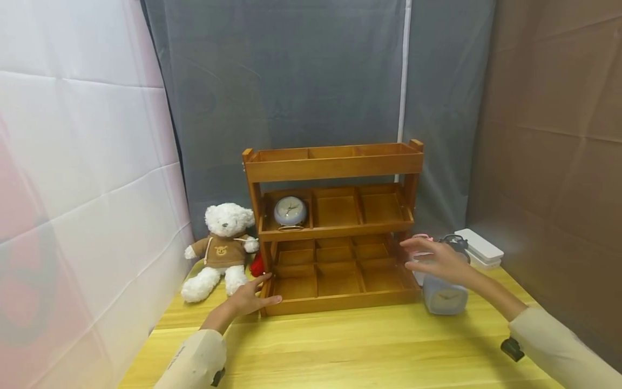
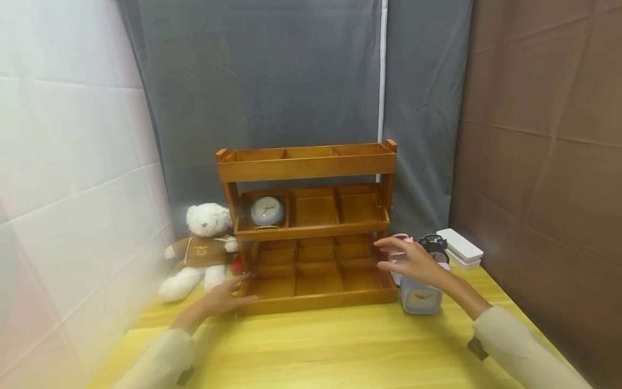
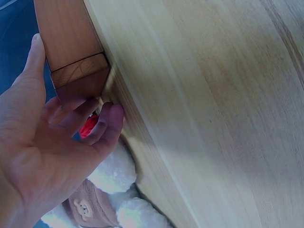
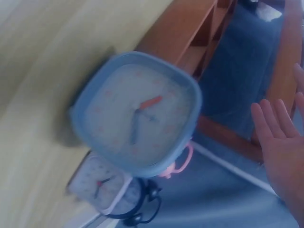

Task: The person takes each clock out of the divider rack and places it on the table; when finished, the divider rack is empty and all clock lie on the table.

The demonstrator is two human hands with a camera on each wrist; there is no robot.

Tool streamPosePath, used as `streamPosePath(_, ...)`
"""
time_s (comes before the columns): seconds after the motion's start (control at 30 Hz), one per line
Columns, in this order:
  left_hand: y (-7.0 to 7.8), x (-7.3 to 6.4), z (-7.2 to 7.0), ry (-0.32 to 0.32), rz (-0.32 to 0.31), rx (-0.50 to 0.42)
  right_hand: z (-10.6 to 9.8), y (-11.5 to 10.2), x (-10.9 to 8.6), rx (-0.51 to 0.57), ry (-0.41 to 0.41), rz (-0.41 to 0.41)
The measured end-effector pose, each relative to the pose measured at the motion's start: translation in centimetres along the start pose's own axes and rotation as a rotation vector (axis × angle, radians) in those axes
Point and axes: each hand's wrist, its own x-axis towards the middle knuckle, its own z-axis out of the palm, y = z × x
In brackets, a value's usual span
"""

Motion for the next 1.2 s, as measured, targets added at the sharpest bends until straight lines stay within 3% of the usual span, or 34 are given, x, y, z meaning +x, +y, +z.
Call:
streamPosePath(0.17, 0.1, 0.0, 0.0, -0.003, -0.001, 0.008, 0.6, -1.0, 2.1, 0.035, -0.031, 0.021)
streamPosePath(0.5, -0.1, -0.1, 0.0, -0.001, -0.002, -0.002, 2.3, -3.4, 7.3, 0.151, -0.066, -0.045)
streamPosePath(0.97, 0.1, 0.0, -0.3, 0.001, -0.001, 0.013, 5.9, -6.6, 14.3, 0.176, -0.015, -0.073)
streamPosePath(1.2, 0.2, -0.2, -0.2, 0.000, -0.005, -0.024, 7.6, -8.2, 17.4, 0.149, -0.019, -0.098)
